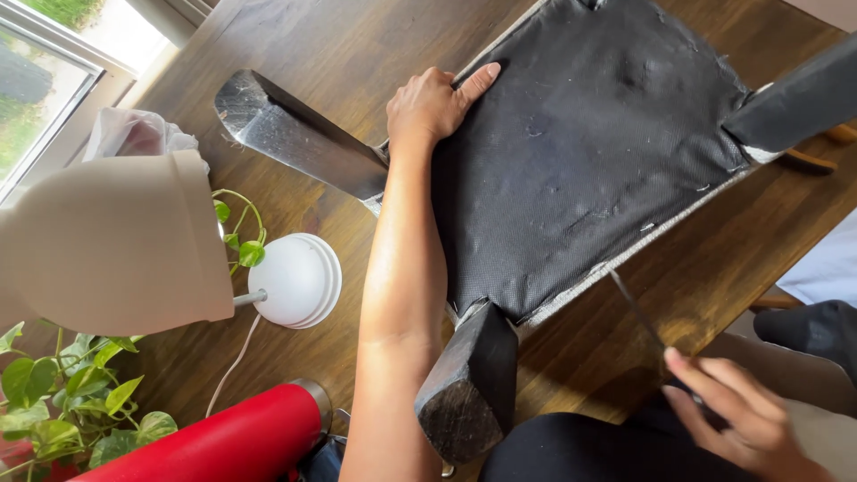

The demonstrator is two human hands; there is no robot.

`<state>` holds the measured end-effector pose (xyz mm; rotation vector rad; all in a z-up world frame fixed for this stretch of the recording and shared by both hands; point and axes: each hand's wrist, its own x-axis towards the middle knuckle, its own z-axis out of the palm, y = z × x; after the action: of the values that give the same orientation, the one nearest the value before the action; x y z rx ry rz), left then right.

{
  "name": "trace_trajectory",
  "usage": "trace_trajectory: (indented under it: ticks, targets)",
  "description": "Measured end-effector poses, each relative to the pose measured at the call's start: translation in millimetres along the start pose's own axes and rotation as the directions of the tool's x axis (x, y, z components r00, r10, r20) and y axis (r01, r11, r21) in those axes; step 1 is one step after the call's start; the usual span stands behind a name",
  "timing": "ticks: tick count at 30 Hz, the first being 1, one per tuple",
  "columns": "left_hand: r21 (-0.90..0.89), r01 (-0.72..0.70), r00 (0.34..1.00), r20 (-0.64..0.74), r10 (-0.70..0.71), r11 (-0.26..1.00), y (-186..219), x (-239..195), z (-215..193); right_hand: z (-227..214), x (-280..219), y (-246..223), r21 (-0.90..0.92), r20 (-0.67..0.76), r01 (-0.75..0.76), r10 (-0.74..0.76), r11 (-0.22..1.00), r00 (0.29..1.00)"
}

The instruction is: The person uses pliers to pull staples from the underside of an overturned chair. They then use a screwdriver to pry the fabric away from the chair frame.

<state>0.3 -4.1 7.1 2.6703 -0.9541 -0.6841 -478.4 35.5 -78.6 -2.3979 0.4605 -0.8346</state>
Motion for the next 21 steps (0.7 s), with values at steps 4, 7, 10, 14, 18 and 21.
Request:
trace_trajectory:
  ticks: [4,7,10,14,18,21]
  targets:
    - [0.002,0.005,1.000,0.008,-0.005,1.000,-2,0,0,-35,22,-20,0.042,0.115,-0.221,0.215,0.974,0.970]
    - [0.003,0.000,1.000,-0.002,0.000,1.000,-3,0,0,-62,37,-15,-0.020,0.249,-0.353,0.346,0.935,0.904]
    - [0.002,-0.002,1.000,-0.001,0.002,1.000,-3,-2,1,-76,41,-1,-0.131,0.379,-0.398,0.417,0.908,0.826]
    - [-0.002,-0.013,1.000,-0.016,0.013,1.000,-4,2,2,-85,53,17,-0.120,0.448,-0.433,0.438,0.893,0.780]
    - [-0.012,-0.007,1.000,-0.021,0.006,1.000,-4,1,0,-92,65,24,-0.143,0.477,-0.497,0.500,0.856,0.723]
    - [-0.023,-0.001,1.000,-0.007,0.001,1.000,-4,-1,0,-96,71,36,-0.283,0.483,-0.496,0.569,0.821,0.666]
